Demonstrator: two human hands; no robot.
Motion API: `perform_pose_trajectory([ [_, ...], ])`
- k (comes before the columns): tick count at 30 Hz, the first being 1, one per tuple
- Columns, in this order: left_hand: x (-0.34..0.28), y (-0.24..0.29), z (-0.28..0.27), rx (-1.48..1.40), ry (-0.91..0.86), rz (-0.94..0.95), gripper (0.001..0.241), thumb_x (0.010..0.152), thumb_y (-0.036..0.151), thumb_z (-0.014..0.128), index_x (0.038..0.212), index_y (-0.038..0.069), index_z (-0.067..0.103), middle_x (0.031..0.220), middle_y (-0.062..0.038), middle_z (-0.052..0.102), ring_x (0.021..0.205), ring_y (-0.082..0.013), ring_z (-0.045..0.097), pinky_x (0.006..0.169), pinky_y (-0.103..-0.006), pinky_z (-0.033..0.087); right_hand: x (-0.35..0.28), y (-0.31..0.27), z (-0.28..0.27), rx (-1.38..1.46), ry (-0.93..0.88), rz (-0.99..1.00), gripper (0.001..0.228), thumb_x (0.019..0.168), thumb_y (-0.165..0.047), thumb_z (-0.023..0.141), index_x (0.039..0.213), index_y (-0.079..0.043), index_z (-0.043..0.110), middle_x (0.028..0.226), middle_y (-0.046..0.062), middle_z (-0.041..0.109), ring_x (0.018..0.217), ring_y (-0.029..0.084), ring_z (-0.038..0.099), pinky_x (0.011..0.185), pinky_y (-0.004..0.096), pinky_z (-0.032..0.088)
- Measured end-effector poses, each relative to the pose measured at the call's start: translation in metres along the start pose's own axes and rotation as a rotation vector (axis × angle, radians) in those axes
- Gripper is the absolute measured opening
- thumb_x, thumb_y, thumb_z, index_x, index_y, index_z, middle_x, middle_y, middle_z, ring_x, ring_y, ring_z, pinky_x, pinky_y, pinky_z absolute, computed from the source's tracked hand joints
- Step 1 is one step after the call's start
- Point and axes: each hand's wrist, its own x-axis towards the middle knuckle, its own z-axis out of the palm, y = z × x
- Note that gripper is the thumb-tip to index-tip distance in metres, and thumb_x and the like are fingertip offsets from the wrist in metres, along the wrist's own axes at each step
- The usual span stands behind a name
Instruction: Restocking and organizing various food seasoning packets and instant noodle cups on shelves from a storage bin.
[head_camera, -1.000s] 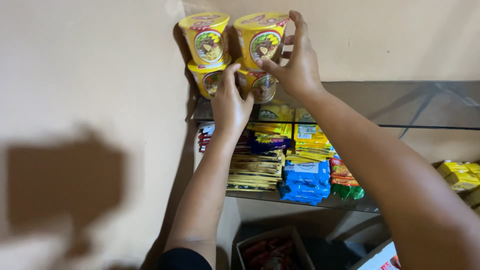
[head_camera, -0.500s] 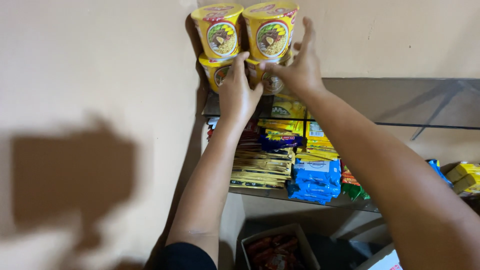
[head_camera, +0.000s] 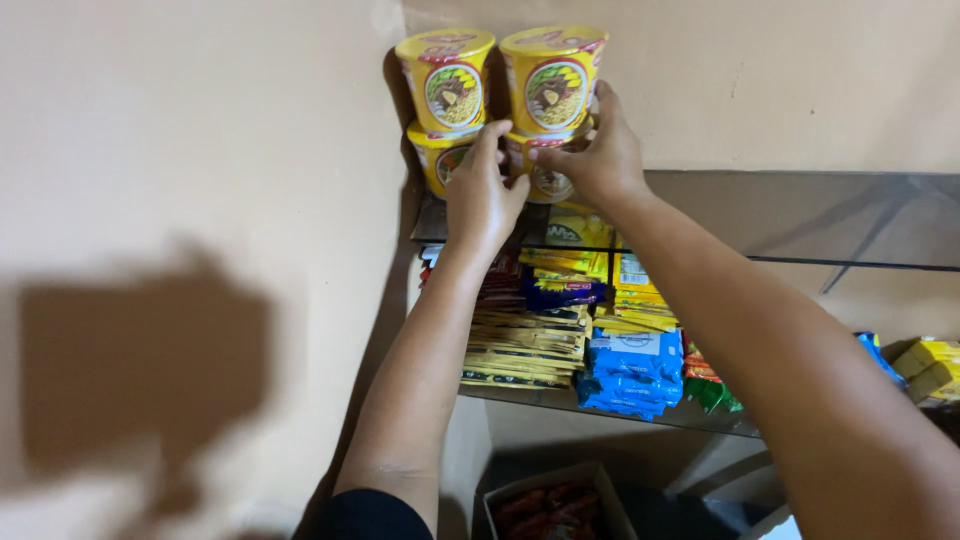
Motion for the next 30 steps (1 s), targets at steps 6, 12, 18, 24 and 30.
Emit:
perform_pose_trajectory([
  [6,0.001,0.003,-0.005,0.06,0.025,-0.034,0.067,0.075,0.008,0.084,0.135,0.013,0.055,0.103,-0.014,0.072,0.089,-0.0277,0.073,0.075,-0.0375,0.06,0.003,0.007,0.005,-0.139,0.027,-0.113,0.105,0.071,-0.021,0.099,0.149,-0.002,0.032,0.135,0.016,0.065,0.121,0.022,0.069,0.095,0.033,0.062],
  [12,-0.004,0.011,-0.016,0.045,-0.007,-0.14,0.064,0.078,0.01,0.084,0.136,0.013,0.055,0.102,-0.012,0.073,0.082,-0.0244,0.075,0.072,-0.0369,0.06,-0.002,0.007,0.0,-0.229,0.026,-0.118,0.11,0.072,-0.029,0.103,0.153,-0.007,0.031,0.136,0.018,0.067,0.126,0.027,0.067,0.106,0.041,0.055],
  [18,-0.033,0.043,-0.003,-0.087,0.06,-0.075,0.051,0.086,0.007,0.079,0.132,0.013,0.06,0.102,-0.01,0.075,0.084,-0.021,0.076,0.075,-0.0348,0.061,-0.027,0.017,-0.03,-0.304,0.065,0.054,0.129,0.068,-0.033,0.106,0.16,-0.012,0.019,0.142,0.025,0.053,0.128,0.034,0.058,0.102,0.044,0.052],
  [24,-0.086,0.119,0.053,-0.333,-0.015,0.073,0.042,0.09,0.001,0.076,0.129,0.011,0.063,0.101,-0.009,0.074,0.089,-0.0192,0.075,0.079,-0.0337,0.061,-0.112,0.005,-0.106,-0.161,0.099,-0.061,0.095,0.088,-0.012,0.091,0.161,-0.015,0.032,0.145,0.015,0.055,0.126,0.024,0.057,0.096,0.035,0.056],
  [30,-0.143,0.2,0.129,-0.687,-0.289,0.003,0.037,0.093,0.003,0.075,0.127,0.01,0.062,0.097,-0.006,0.074,0.083,-0.0134,0.075,0.072,-0.0276,0.061,-0.217,-0.001,-0.214,0.042,0.155,0.077,0.044,0.101,0.002,0.069,0.142,-0.005,0.055,0.128,0.008,0.063,0.111,0.014,0.068,0.095,0.027,0.059],
])
